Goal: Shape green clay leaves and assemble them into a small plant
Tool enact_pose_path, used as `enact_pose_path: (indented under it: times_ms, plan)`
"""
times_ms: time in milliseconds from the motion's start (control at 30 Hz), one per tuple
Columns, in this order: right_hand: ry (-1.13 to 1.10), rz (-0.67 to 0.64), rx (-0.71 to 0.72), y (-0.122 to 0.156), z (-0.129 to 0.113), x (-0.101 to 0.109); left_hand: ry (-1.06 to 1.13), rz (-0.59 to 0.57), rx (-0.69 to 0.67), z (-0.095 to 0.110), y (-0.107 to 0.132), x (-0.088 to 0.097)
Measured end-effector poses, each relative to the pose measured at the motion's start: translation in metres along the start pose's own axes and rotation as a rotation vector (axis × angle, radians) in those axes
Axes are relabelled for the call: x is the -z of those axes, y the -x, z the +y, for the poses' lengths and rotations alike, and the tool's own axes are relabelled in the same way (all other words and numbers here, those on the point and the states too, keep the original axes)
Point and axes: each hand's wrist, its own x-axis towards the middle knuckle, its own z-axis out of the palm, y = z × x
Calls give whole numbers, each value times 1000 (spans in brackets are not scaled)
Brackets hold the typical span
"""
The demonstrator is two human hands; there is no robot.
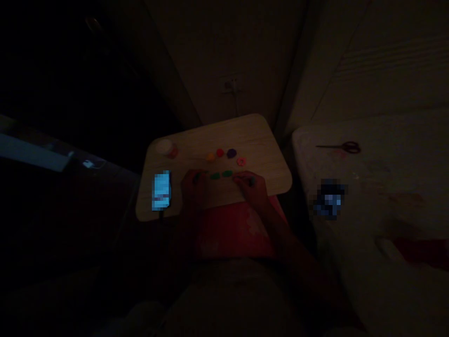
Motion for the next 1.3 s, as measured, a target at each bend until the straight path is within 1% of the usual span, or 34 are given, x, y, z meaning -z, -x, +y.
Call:
enact_pose_path:
  times_ms: [133, 233, 433, 533, 700, 833, 967, 1033, 1100, 1133, 1200, 1300]
  plan:
    - [12, -14, -9, 0, 3, 1, -162, -21, -24, -11, -22, 2]
    - [11, -4, 2, 0, 2, -1, -228, -60, -44, -20, -29, 1]
    - [23, -38, 20, 1, -1, -2, -316, -52, -59, -27, -27, -3]
    - [42, -66, 25, 0, -2, -2, -328, -73, -47, -26, -26, -3]
    - [47, -70, 21, 0, -2, 0, -340, -32, -63, -24, -24, -2]
    - [42, -72, 18, 0, -4, -1, -368, -31, -82, -22, -22, 0]
    - [-6, -71, 7, 1, -7, -2, -391, 20, -161, -17, -20, 4]
    - [9, -91, 10, 1, -8, -2, -354, 62, -244, -10, -15, 4]
    - [35, -104, 11, 1, -7, -1, -270, 82, -352, -1, -7, 0]
    - [43, -106, 9, 0, -7, -1, -212, 74, -394, 5, -2, -2]
    - [48, -107, 7, 0, -6, -1, -82, 22, -451, 18, 10, -10]
    - [56, -109, 3, 1, -5, -1, 61, -76, -392, 31, 27, -24]
